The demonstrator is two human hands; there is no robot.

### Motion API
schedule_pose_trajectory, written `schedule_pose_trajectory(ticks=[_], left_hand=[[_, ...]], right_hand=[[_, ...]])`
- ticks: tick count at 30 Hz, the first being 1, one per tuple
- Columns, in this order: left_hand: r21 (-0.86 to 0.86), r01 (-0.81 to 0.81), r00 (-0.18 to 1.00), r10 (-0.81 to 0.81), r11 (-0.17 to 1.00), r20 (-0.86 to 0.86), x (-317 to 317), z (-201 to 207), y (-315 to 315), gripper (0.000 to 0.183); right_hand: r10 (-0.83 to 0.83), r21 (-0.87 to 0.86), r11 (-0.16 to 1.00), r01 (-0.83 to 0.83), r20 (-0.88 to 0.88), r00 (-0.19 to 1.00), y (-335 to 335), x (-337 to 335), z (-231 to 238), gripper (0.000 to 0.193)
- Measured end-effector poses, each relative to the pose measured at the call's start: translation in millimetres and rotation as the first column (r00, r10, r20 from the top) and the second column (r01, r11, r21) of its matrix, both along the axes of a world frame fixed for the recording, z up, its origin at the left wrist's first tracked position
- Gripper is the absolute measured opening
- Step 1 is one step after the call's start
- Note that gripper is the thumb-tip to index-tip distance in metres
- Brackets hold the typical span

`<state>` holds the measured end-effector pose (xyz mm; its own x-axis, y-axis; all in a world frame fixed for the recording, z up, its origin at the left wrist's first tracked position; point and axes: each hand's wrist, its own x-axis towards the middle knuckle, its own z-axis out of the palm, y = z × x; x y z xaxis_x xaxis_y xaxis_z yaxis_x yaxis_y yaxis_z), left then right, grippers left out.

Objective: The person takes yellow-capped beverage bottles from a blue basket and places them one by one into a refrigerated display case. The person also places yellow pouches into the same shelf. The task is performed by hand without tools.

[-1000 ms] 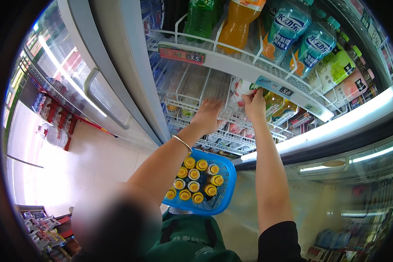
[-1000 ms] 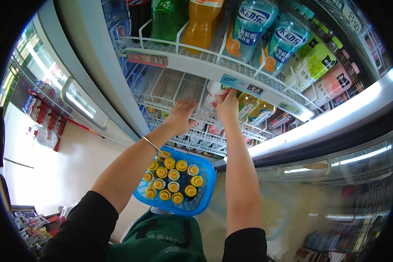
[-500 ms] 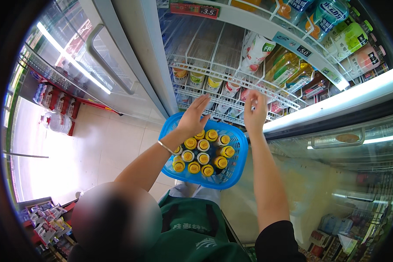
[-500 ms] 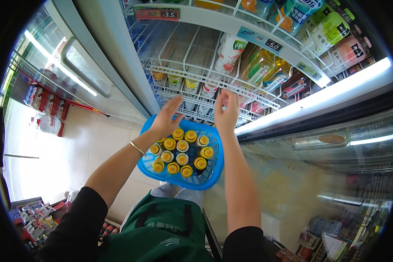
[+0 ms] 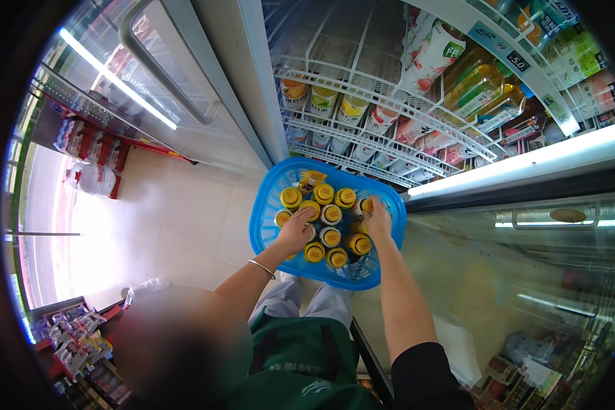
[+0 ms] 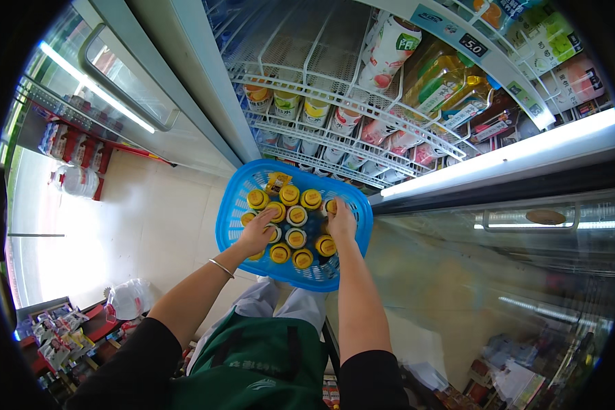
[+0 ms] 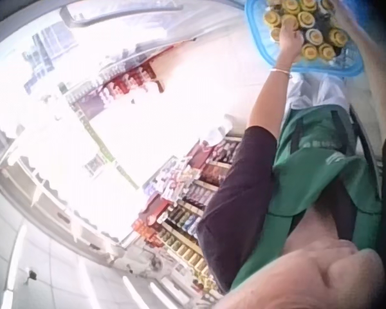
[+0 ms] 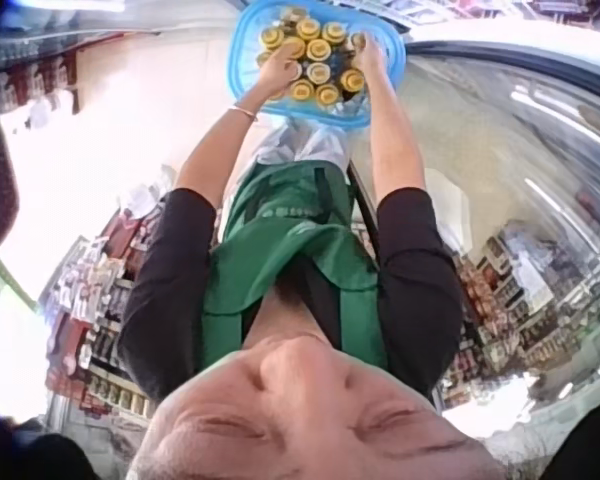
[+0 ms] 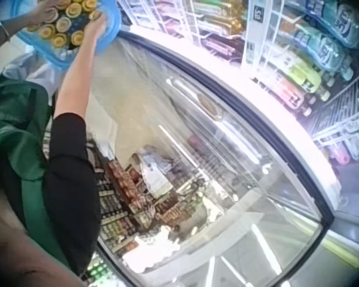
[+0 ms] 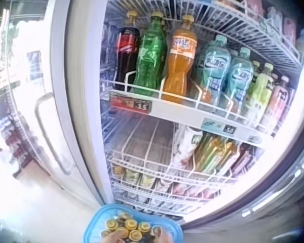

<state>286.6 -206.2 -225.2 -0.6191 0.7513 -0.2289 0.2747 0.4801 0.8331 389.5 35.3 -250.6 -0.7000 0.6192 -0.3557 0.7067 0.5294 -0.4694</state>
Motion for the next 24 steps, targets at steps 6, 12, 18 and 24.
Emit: schedule_pose_trajectory(ticks=[6,12,18,24], left_hand=[[0.012,0.036,0.998,-0.036,0.999,-0.059,-0.9,-10.9,-9.1,0.049],[-0.045,0.015,0.998,-0.012,0.999,0.055,0.9,-4.1,-16.7,0.051],[-0.233,-0.017,0.991,0.047,0.972,0.127,-7.5,27.9,-26.2,0.048],[-0.044,-0.023,0.998,0.026,0.999,0.058,-12.8,93.0,7.5,0.048]], right_hand=[[0.029,0.063,0.998,-0.029,0.006,1.0,-12.5,-3.3,5.9,0.047],[0.085,0.065,0.994,-0.085,-0.001,0.996,-9.6,5.3,-1.7,0.048],[-0.056,-0.057,0.998,0.029,-0.544,0.837,-1.5,15.2,58.3,0.047],[-0.118,-0.078,0.993,0.089,-0.654,0.747,5.8,-9.2,189.9,0.038]])
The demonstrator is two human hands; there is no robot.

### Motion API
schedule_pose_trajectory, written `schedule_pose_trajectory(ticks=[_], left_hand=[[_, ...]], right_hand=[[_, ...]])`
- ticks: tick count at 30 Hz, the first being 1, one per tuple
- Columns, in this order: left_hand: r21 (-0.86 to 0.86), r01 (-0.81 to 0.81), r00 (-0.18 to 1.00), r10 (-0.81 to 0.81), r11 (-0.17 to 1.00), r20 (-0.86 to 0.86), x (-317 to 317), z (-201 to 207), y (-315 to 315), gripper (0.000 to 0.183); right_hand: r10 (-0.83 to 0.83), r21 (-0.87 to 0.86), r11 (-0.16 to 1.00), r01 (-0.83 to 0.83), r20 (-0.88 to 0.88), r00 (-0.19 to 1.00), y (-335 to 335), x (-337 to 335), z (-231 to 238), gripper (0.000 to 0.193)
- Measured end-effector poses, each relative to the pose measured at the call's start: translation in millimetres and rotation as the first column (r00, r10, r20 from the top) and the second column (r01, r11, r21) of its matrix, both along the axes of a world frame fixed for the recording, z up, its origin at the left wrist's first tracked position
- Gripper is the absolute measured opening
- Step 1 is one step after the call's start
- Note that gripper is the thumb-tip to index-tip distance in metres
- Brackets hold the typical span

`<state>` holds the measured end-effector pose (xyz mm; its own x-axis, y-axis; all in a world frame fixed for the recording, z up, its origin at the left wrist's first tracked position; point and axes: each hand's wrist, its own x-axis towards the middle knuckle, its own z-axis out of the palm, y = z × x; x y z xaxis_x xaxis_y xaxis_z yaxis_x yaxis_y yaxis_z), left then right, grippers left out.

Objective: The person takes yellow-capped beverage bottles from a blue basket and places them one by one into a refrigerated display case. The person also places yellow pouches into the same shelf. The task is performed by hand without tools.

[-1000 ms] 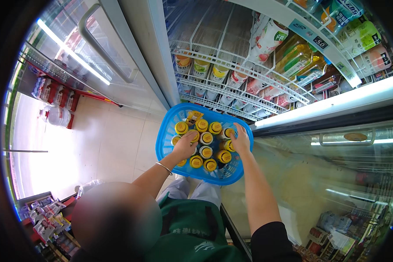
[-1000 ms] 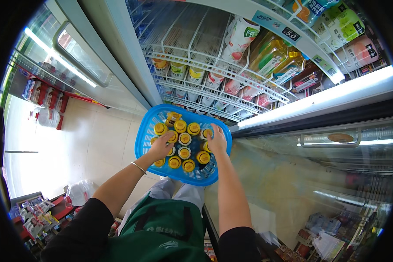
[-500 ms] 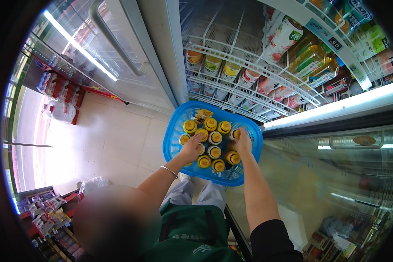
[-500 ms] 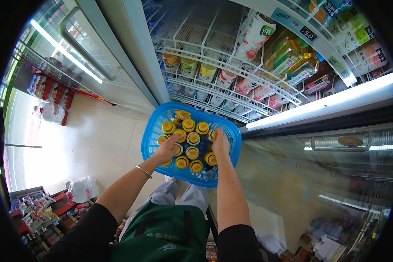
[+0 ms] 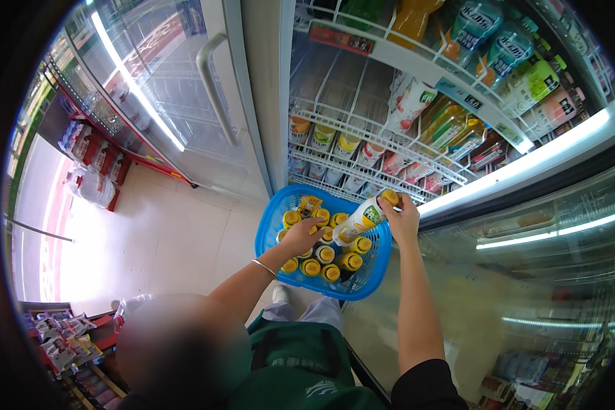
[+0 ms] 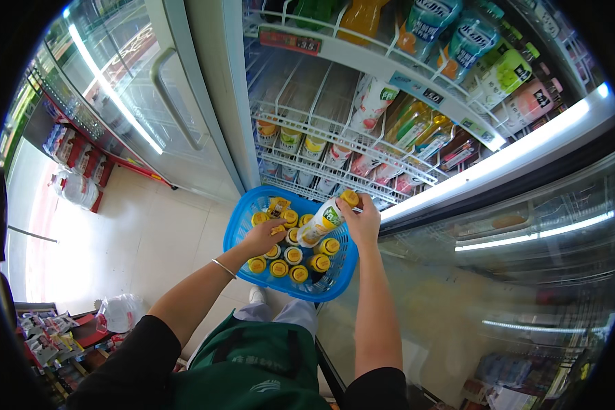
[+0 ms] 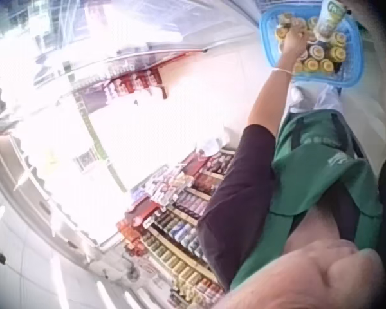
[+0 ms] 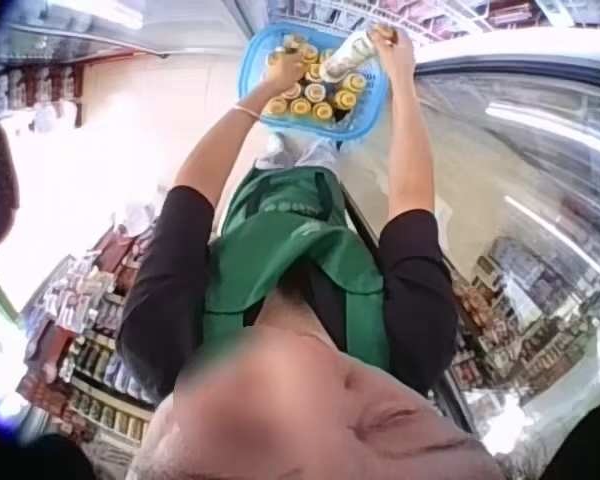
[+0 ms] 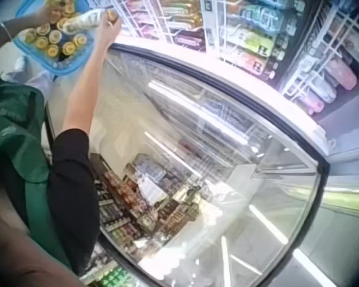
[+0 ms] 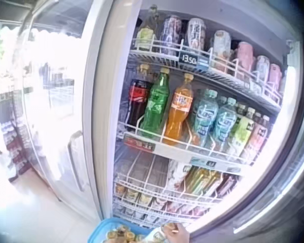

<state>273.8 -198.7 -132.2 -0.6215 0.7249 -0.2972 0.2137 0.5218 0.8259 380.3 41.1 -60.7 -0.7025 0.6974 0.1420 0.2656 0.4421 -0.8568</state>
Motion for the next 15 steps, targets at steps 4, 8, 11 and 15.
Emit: schedule_pose_trajectory(ticks=[4,8,11,15], left_hand=[[0.165,0.08,0.995,-0.089,0.983,0.048,-2.4,51.1,35.8,0.059],[0.263,0.131,0.991,-0.134,0.956,-0.005,-11.8,89.4,46.6,0.071],[0.315,0.117,0.993,-0.118,0.942,-0.017,-12.4,110.3,53.3,0.075],[0.452,-0.024,1.0,0.015,0.892,0.022,-22.0,100.0,57.9,0.068]], right_hand=[[-0.063,0.214,0.976,0.038,0.111,0.992,-3.0,-13.2,72.9,0.048],[-0.01,0.245,0.97,0.004,0.023,1.0,-7.6,-27.1,121.2,0.046],[0.051,0.183,0.982,-0.04,-0.054,0.997,-13.9,-33.5,146.4,0.042],[0.28,-0.067,0.949,-0.31,-0.277,0.919,-28.6,-42.6,145.1,0.051]])
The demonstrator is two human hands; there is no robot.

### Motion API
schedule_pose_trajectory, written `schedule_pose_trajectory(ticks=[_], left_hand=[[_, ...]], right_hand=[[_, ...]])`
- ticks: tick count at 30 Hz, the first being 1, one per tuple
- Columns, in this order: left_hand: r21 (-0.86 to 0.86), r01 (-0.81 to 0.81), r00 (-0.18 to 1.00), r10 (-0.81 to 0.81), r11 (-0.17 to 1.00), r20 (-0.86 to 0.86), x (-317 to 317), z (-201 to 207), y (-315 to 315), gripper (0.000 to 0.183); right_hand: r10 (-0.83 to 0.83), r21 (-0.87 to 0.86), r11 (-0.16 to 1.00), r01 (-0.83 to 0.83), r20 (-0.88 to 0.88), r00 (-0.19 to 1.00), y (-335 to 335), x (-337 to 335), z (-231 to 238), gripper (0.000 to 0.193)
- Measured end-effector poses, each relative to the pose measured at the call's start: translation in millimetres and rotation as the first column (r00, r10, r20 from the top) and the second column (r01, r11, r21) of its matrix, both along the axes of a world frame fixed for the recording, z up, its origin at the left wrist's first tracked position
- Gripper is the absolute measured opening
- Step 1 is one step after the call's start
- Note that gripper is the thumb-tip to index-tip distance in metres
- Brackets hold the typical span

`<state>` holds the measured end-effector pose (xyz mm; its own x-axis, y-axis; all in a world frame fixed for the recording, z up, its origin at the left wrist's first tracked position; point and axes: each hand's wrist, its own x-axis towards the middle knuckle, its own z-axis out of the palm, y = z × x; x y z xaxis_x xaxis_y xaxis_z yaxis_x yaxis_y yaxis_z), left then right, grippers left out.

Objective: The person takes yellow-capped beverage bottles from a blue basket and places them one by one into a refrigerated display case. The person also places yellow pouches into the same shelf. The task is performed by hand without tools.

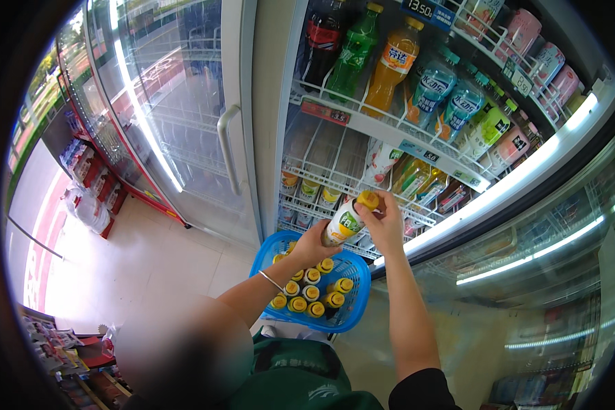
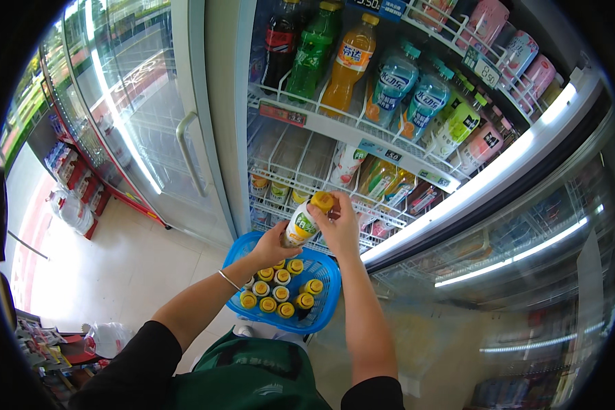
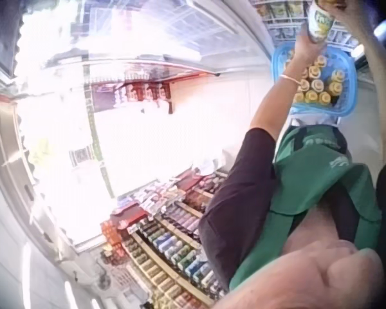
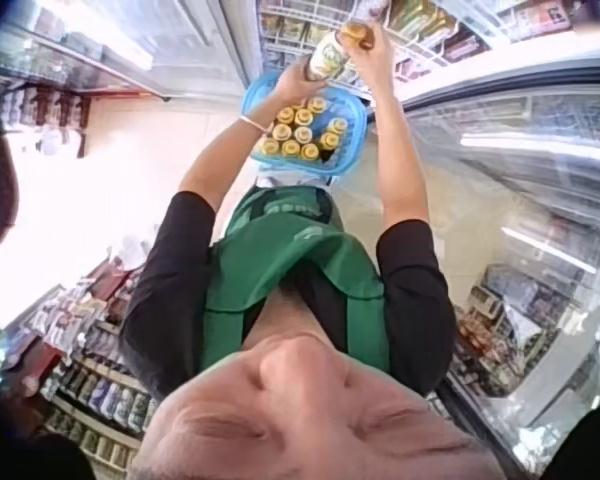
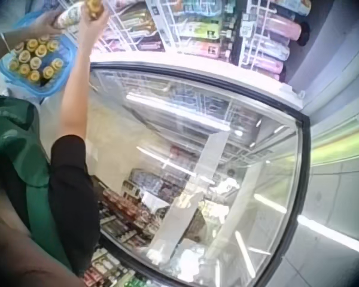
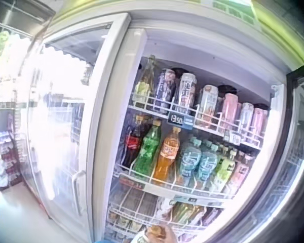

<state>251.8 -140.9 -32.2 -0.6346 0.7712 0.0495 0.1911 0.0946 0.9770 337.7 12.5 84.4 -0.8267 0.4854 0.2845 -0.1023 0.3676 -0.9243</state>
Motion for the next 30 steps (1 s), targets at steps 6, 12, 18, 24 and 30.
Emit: schedule_pose_trajectory(ticks=[6,12,18,24,30], left_hand=[[0.23,-0.163,0.968,0.2,0.959,-0.149,-35.0,35.7,29.0,0.069],[0.34,-0.158,0.828,0.312,0.927,-0.467,-88.6,45.0,91.2,0.052],[0.176,-0.275,0.85,0.325,0.945,-0.414,-127.5,30.2,141.9,0.052],[-0.022,-0.515,0.461,0.255,0.857,-0.85,-177.5,-22.2,149.3,0.066],[-0.285,-0.369,0.697,0.06,0.885,-0.715,-162.5,6.3,164.0,0.066]], right_hand=[[-0.003,0.019,1.0,0.005,-0.127,0.992,12.3,-6.7,-63.9,0.07],[-0.022,0.355,0.932,0.07,-0.136,0.99,38.1,-61.8,-47.1,0.072],[-0.24,0.345,0.909,0.232,-0.019,0.971,71.0,-121.2,-64.7,0.072],[-0.286,0.376,0.895,0.238,0.074,0.956,74.3,-183.7,-73.8,0.065],[-0.449,0.54,0.774,0.331,0.099,0.888,144.7,-242.8,-109.1,0.051]])
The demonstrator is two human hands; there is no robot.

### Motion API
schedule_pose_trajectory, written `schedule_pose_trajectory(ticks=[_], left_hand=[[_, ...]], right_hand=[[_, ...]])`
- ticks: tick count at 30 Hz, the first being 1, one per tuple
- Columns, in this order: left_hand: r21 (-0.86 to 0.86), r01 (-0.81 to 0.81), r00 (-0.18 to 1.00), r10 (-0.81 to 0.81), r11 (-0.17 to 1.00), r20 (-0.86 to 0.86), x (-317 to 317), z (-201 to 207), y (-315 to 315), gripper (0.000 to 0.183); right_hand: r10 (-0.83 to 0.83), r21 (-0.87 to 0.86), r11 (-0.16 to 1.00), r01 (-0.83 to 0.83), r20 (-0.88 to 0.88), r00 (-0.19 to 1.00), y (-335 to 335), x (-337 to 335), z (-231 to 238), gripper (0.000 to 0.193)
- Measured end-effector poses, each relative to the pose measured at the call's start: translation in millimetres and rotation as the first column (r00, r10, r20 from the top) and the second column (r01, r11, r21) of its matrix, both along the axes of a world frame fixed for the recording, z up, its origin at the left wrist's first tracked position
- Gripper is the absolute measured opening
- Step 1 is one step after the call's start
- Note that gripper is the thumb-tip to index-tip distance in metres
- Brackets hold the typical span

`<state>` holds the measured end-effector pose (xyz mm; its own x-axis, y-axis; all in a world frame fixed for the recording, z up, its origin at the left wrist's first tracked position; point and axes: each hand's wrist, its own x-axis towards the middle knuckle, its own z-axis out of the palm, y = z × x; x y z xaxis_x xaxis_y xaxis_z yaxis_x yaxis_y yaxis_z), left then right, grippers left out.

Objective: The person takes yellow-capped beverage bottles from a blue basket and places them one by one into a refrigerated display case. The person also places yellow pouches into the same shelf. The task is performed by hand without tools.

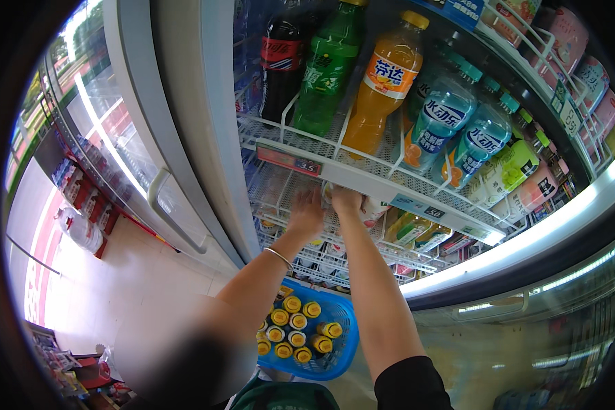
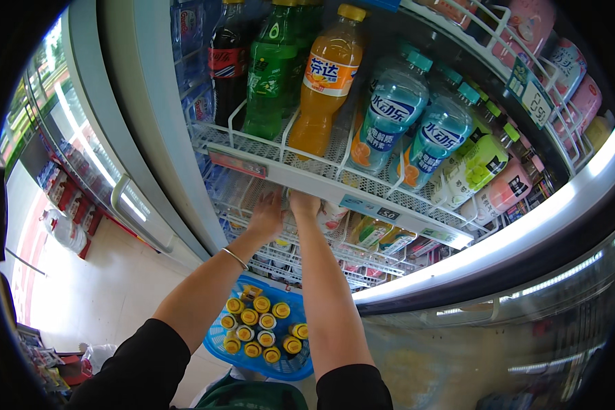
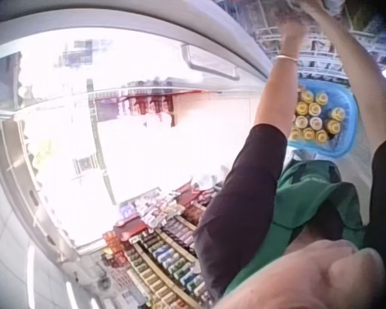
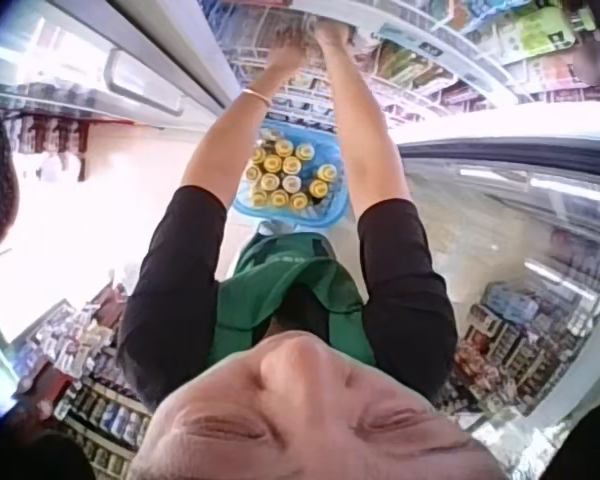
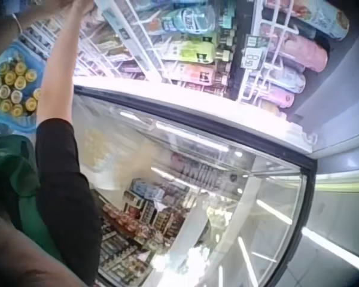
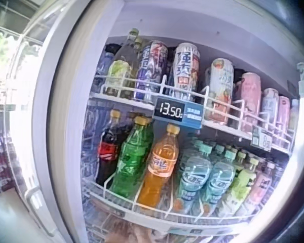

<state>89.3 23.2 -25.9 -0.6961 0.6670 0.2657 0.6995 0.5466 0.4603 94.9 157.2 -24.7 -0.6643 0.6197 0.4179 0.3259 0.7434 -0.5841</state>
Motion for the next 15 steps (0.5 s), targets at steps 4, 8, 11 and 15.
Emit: schedule_pose_trajectory(ticks=[4,8,11,15], left_hand=[[-0.002,0.006,0.999,-0.006,1.0,0.047,-1.4,-1.3,-4.5,0.062],[0.047,-0.01,0.998,0.007,0.999,0.058,-0.6,-8.1,-8.7,0.06],[0.093,-0.001,0.999,-0.002,0.996,0.035,4.8,-8.8,-1.7,0.059],[0.06,-0.025,1.0,0.025,0.998,0.002,1.9,-12.5,-3.9,0.059]], right_hand=[[0.149,0.332,0.942,-0.052,-0.273,0.95,48.1,-51.9,-43.8,0.043],[0.114,0.297,0.953,-0.053,-0.191,0.975,51.1,-67.5,-26.7,0.042],[0.036,0.221,0.975,-0.02,-0.064,0.997,49.5,-52.9,-9.9,0.042],[0.013,0.063,0.998,-0.01,-0.038,0.999,1.9,-19.8,13.4,0.043]])
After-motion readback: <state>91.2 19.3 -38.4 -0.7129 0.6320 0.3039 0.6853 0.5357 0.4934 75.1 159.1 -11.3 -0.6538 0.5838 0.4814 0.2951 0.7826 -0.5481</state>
